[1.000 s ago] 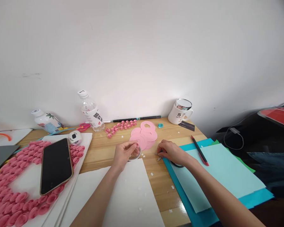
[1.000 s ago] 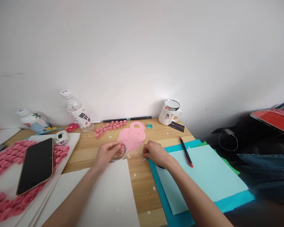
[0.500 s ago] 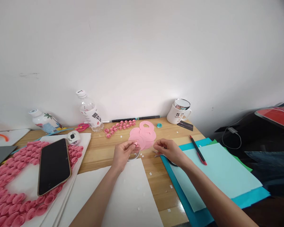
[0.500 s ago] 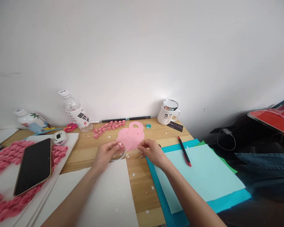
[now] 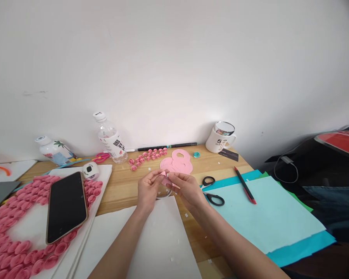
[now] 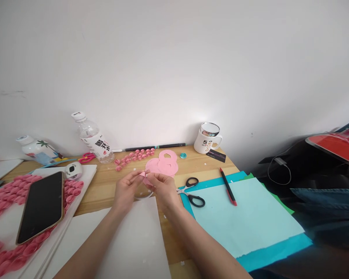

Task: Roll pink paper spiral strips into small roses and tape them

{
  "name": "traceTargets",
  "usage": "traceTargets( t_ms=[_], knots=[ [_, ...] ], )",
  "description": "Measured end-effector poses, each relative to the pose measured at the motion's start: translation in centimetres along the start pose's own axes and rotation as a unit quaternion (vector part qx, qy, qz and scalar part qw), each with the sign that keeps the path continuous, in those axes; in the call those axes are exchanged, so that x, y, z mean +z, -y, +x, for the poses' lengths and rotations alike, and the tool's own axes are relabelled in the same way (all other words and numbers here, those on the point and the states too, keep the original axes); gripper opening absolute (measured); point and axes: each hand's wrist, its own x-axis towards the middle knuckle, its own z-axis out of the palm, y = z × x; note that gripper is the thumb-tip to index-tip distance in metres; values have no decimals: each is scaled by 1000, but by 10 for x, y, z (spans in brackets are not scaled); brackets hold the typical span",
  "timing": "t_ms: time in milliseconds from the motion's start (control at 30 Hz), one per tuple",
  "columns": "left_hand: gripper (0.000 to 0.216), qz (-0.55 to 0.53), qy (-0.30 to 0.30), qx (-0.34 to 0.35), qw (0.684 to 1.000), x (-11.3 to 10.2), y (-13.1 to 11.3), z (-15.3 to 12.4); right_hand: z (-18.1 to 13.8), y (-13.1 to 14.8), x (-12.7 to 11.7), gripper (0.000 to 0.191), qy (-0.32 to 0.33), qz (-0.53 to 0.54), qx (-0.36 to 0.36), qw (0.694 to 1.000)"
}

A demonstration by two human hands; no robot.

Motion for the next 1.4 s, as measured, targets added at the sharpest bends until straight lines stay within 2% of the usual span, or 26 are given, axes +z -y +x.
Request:
traceTargets(
  t_ms=[367, 667, 800, 933, 1000, 1067, 1233, 1400],
  knots=[
    [29, -60, 13, -41, 997, 2, -2, -1, 2, -3, 3, 21, -31, 29, -35, 998],
    [31, -105, 7, -75, 992, 5, -6, -4, 0, -5, 6, 21, -40, -31, -72, 996],
    [29, -117, 4, -79, 990, 7, -8, -5, -2, -6, 10, 17, -71, -105, -132, 983],
    [28, -107, -19, -58, 992, 7, -5, -5, 1, -14, 11, 12, -116, -178, -250, 945],
    [28, -96, -32, -41, 994, 6, -2, -5, 4, -17, 11, 11, -125, -181, -276, 936],
    [28, -86, -40, -29, 995, 6, 1, -3, 7, -19, 11, 10, -126, -159, -250, 947],
    [30, -63, -53, -18, 996, 6, 3, -1, 14, -13, 8, 14, -85, -94, -122, 984],
    [33, -25, -52, -10, 998, 8, 1, -4, 17, -5, 0, 24, -55, -37, -52, 996]
  ],
)
